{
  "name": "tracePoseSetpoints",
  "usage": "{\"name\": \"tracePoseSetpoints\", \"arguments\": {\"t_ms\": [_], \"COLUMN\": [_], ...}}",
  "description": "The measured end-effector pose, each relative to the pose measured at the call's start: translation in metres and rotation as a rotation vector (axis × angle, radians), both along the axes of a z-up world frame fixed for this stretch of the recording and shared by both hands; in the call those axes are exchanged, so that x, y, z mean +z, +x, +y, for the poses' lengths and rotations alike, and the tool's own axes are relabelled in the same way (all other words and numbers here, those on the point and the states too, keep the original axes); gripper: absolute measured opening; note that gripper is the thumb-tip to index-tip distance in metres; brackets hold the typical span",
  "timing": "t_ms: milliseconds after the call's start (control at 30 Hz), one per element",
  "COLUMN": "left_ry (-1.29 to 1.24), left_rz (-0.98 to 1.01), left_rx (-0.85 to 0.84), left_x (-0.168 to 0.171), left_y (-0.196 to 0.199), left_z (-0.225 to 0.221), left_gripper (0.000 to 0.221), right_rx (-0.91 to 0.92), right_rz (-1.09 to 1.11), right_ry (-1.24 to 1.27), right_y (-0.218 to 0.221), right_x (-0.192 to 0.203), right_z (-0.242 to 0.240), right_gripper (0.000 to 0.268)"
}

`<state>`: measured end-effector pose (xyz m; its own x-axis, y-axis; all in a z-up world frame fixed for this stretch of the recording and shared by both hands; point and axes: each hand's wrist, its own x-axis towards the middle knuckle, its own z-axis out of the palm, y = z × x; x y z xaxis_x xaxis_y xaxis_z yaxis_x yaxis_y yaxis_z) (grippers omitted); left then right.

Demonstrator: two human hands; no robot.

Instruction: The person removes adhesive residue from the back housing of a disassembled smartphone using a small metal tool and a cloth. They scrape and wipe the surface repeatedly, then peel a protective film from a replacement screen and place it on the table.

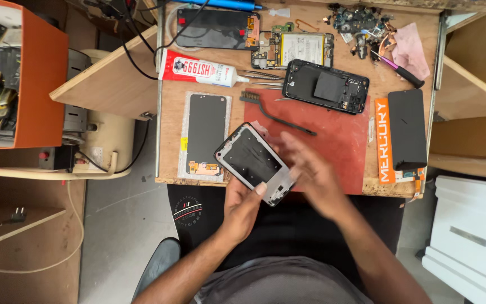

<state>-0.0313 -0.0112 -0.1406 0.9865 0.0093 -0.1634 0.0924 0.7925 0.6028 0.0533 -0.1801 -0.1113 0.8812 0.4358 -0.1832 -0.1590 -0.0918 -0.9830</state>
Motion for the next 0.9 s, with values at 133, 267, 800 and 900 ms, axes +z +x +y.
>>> {"name": "tracePoseSetpoints", "arguments": {"t_ms": [133, 267, 800, 900], "left_ry": [0.607, 1.722, 1.734, 1.677], "left_rz": [-0.123, -0.22, -0.271, -0.512], "left_rx": [-0.169, -0.083, -0.077, 0.014], "left_x": [0.03, 0.05, 0.078, 0.09], "left_y": [0.007, 0.022, 0.042, 0.029], "left_z": [0.013, 0.044, 0.029, 0.024], "left_gripper": [0.055, 0.058, 0.021, 0.023], "right_rx": [0.042, -0.155, -0.201, -0.455], "right_rz": [0.061, -0.086, -0.207, -0.022], "right_ry": [-0.095, -0.221, -0.181, 0.106], "right_y": [-0.011, 0.008, -0.058, -0.045], "right_x": [-0.005, 0.0, 0.026, 0.02], "right_z": [-0.005, -0.066, -0.168, -0.193], "right_gripper": [0.047, 0.026, 0.039, 0.029]}}
